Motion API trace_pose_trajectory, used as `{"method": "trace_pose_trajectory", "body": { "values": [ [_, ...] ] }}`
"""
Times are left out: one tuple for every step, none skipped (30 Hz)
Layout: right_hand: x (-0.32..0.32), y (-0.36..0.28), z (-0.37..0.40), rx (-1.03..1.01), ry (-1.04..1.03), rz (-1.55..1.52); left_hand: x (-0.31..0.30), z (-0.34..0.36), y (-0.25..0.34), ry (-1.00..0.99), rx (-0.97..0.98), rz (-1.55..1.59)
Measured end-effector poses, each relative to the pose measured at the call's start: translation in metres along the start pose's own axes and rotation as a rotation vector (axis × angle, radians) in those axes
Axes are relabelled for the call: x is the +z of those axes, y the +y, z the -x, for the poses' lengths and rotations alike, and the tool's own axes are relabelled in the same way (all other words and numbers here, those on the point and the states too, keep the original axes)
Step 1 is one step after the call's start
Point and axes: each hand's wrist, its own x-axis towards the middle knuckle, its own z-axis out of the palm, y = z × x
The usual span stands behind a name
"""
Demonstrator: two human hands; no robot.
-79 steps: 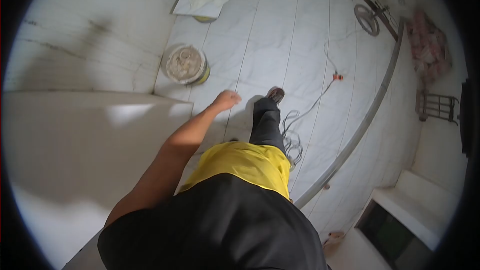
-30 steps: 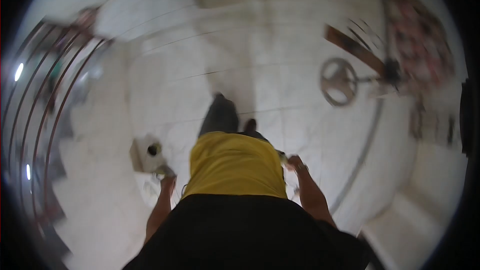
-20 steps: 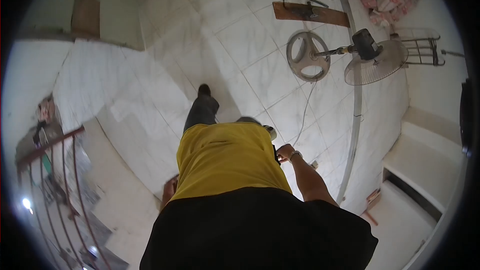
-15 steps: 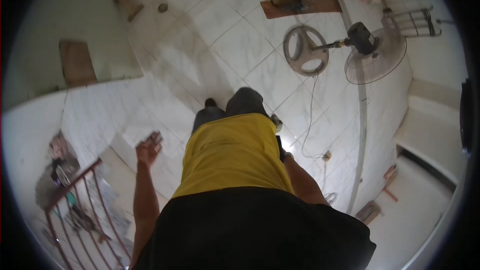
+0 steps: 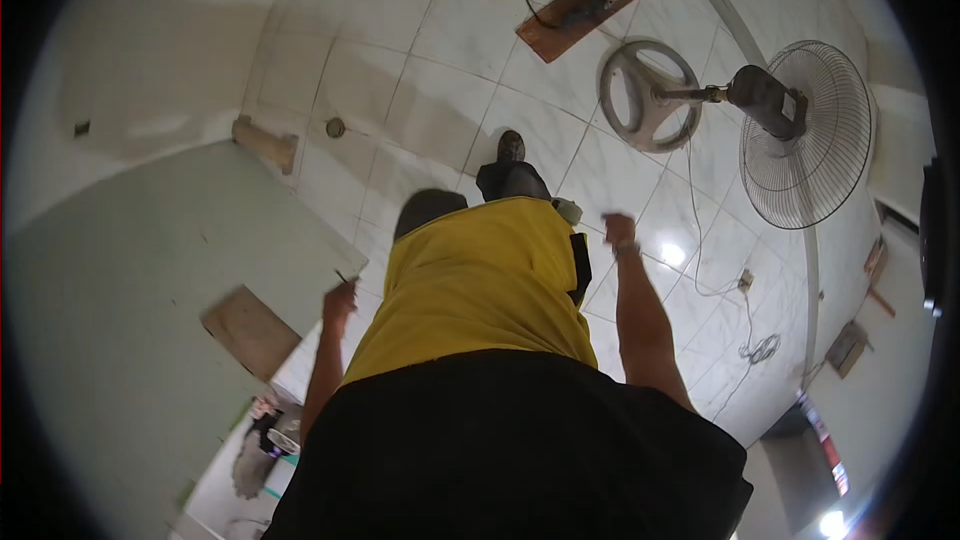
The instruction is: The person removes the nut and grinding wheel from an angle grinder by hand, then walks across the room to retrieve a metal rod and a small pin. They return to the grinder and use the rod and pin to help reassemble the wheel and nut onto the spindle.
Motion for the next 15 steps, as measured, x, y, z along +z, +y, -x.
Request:
{"method": "trace_pose_trajectory", "body": {
  "values": [
    [-0.045, 0.003, -0.020, 0.011, 0.274, -0.094, -0.003, 0.015, 0.016, 0.025, 0.514, -0.285],
    [-0.107, -0.005, -0.032, 0.148, 0.193, -0.536, -0.013, 0.046, 0.093, -0.040, -0.010, 0.066],
    [-0.176, -0.016, -0.042, 0.319, 0.217, -1.159, -0.015, 0.023, 0.063, -0.023, 0.175, 0.020],
    [-0.245, -0.027, -0.052, 0.511, 0.323, -1.591, -0.031, 0.021, 0.089, -0.016, -0.069, 0.108],
    [-0.287, -0.032, -0.062, 0.464, 0.350, -1.574, -0.043, -0.002, 0.081, 0.014, -0.035, 0.126],
    [-0.329, -0.037, -0.072, 0.418, 0.377, -1.556, -0.055, -0.027, 0.075, 0.042, -0.003, 0.144],
    [-0.353, -0.040, -0.086, 0.373, 0.404, -1.538, -0.074, -0.045, 0.104, 0.034, -0.071, 0.181],
    [-0.368, -0.042, -0.101, 0.377, 0.405, -1.532, -0.095, -0.066, 0.146, 0.028, -0.136, 0.215],
    [-0.379, -0.046, -0.114, 0.386, 0.402, -1.529, -0.118, -0.090, 0.184, 0.020, -0.204, 0.243],
    [-0.389, -0.048, -0.123, 0.397, 0.400, -1.525, -0.139, -0.127, 0.200, -0.039, -0.180, 0.272],
    [-0.392, -0.054, -0.132, 0.463, 0.395, -1.561, -0.161, -0.170, 0.209, -0.101, -0.160, 0.299],
    [-0.386, -0.062, -0.140, 0.528, 0.377, -1.616, -0.186, -0.208, 0.224, -0.164, -0.145, 0.319],
    [-0.372, -0.072, -0.143, 0.601, 0.350, -1.672, -0.212, -0.232, 0.263, -0.192, -0.066, 0.310],
    [-0.353, -0.078, -0.146, 0.665, 0.325, -1.720, -0.234, -0.252, 0.315, -0.217, 0.014, 0.314],
    [-0.309, -0.079, -0.155, 0.581, 0.236, -1.582, -0.259, -0.277, 0.365, -0.236, 0.054, 0.232]
  ]
}}
